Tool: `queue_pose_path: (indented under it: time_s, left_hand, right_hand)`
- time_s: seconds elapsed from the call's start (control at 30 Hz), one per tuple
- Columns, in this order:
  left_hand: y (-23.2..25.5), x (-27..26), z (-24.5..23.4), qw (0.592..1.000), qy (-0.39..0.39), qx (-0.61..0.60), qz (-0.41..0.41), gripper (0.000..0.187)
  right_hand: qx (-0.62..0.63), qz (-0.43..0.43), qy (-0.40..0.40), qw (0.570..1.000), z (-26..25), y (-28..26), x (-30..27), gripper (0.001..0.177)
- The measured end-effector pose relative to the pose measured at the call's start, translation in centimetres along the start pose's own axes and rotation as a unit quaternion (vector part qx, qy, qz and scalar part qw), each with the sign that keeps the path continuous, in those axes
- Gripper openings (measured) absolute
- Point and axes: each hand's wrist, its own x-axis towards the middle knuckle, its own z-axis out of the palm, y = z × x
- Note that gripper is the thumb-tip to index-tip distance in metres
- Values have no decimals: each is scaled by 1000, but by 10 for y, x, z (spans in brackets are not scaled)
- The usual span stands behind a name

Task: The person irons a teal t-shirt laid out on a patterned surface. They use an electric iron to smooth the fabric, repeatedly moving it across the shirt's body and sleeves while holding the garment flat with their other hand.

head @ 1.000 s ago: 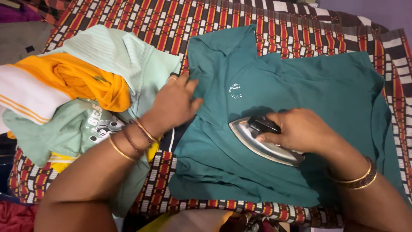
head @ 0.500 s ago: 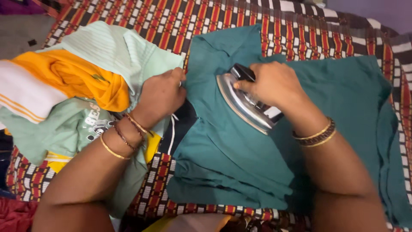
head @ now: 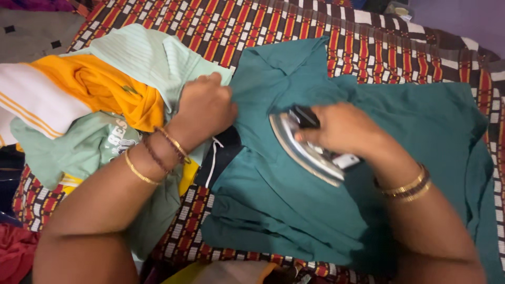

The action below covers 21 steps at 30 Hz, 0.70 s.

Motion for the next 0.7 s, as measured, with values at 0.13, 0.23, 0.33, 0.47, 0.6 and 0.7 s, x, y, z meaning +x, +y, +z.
queue_pose_path:
  time_s: [0.13, 0.23, 0.33, 0.47, 0.6, 0.7]
  left_hand:
    - [-6, 52, 38, 999, 36, 6, -20, 28]
    - [-16, 104, 80, 994, -21, -20, -101, 33]
    - [-31, 142, 117, 966, -128, -66, -214, 23]
    - [-46, 146, 148, 975, -29, -78, -204, 18]
    - [-50, 141, 142, 982, 58, -32, -178, 21]
    - [-35, 132, 120, 986, 58, -9, -156, 34]
  right_hand:
    - [-9, -12, -20, 1000, 7, 2, -35, 51]
    - [-23, 9, 11, 1000, 10, 1, -47, 52]
    - [-23, 11, 19, 1000, 10, 0, -48, 55]
    - [-38, 16, 24, 999, 13, 2, -47, 57]
    - [-65, -4, 40, 997, 11, 2, -46, 59]
    - [-62, -2, 55, 997, 13, 1, -47, 56]
